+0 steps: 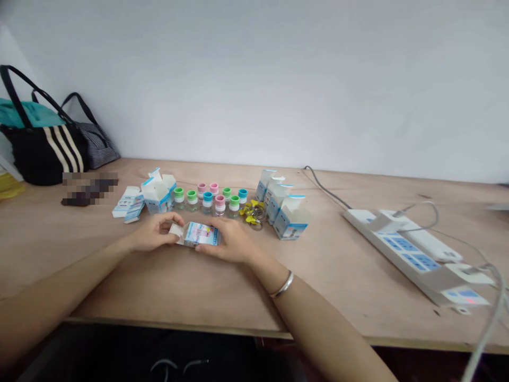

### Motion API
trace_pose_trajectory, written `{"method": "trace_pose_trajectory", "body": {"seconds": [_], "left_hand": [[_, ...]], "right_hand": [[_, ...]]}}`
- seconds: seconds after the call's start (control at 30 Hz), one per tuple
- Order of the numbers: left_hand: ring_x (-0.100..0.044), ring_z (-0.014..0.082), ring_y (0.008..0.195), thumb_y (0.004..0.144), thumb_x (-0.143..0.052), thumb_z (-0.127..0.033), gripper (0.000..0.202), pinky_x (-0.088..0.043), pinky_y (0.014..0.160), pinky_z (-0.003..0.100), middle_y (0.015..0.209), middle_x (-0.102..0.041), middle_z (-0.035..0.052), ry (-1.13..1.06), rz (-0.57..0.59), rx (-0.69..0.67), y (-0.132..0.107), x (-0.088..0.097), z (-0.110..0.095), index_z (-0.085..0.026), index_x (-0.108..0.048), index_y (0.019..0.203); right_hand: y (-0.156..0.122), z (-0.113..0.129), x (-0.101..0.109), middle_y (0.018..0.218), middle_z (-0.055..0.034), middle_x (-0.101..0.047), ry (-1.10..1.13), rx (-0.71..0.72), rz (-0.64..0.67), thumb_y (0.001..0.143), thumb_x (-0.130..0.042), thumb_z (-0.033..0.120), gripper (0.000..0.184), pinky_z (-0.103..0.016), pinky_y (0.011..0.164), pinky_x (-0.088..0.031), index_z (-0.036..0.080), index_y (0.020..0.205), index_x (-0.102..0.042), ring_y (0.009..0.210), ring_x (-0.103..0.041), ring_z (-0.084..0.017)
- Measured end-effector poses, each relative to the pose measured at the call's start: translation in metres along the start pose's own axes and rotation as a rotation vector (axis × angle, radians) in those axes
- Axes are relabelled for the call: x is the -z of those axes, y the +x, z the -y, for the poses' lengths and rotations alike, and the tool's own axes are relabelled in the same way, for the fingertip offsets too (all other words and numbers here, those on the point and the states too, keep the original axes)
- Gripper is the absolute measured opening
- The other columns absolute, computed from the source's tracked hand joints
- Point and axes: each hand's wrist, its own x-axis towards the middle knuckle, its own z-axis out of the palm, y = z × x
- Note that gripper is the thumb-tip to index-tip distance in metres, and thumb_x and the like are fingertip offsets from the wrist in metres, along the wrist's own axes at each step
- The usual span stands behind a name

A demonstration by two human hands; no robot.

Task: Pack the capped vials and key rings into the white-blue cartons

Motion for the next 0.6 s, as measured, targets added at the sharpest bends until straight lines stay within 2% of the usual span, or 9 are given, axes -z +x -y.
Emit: {"method": "trace_pose_trajectory", "body": {"seconds": [0.07, 0.13, 0.27, 0.33, 0.6], "left_hand": [[-0.05, 0.01, 0.06, 0.061, -0.06, -0.015, 0.021, -0.04, 0.053, 0.021, 0.076, -0.055, -0.0014, 0.098, -0.029, -0.06, 0.002, -0.008, 0.004, -0.017, -0.058, 0.082], [-0.05, 0.0099, 0.061, 0.059, -0.062, -0.014, 0.02, -0.039, 0.054, 0.021, 0.078, -0.055, -0.0011, 0.106, -0.034, -0.086, 0.003, -0.013, 0.006, -0.017, -0.058, 0.079], [-0.055, 0.0117, 0.069, 0.062, -0.065, -0.021, 0.028, -0.045, 0.062, 0.024, 0.087, -0.056, -0.0003, -0.216, -0.026, -0.002, 0.001, -0.009, -0.002, -0.018, -0.054, 0.088], [-0.056, 0.0113, 0.069, 0.065, -0.064, -0.023, 0.028, -0.046, 0.063, 0.025, 0.09, -0.057, 0.0005, -0.309, -0.042, 0.046, 0.0, -0.005, -0.008, -0.017, -0.054, 0.091], [-0.06, 0.0131, 0.068, 0.066, -0.067, -0.02, 0.027, -0.048, 0.066, 0.026, 0.077, -0.062, -0.0003, -0.258, 0.032, 0.128, 0.001, -0.009, -0.008, -0.016, -0.057, 0.092]], "right_hand": [[0.001, 0.001, -0.002, 0.103, -0.0096, -0.067, -0.011, 0.022, -0.002, 0.076, -0.064, 0.048, 0.051, -0.031, 0.072, -0.046, 0.018, 0.116, -0.059, 0.087, -0.063, -0.023], [0.001, 0.002, -0.003, 0.103, -0.0097, -0.067, -0.015, 0.041, -0.011, 0.076, -0.065, 0.047, 0.05, -0.032, 0.073, -0.046, 0.018, 0.116, -0.059, 0.087, -0.063, -0.023], [0.001, 0.003, -0.002, 0.105, -0.0077, -0.067, 0.018, 0.047, -0.014, 0.078, -0.063, 0.043, 0.049, -0.031, 0.075, -0.046, 0.021, 0.121, -0.056, 0.089, -0.063, -0.022], [0.0, 0.004, 0.0, 0.106, -0.0071, -0.067, 0.024, 0.043, 0.002, 0.079, -0.062, 0.043, 0.049, -0.031, 0.075, -0.045, 0.022, 0.123, -0.056, 0.088, -0.063, -0.021], [0.0, 0.006, -0.001, 0.101, -0.0081, -0.066, -0.051, -0.003, 0.03, 0.076, -0.063, 0.048, 0.057, -0.03, 0.07, -0.045, 0.021, 0.125, -0.054, 0.085, -0.062, -0.022]]}}
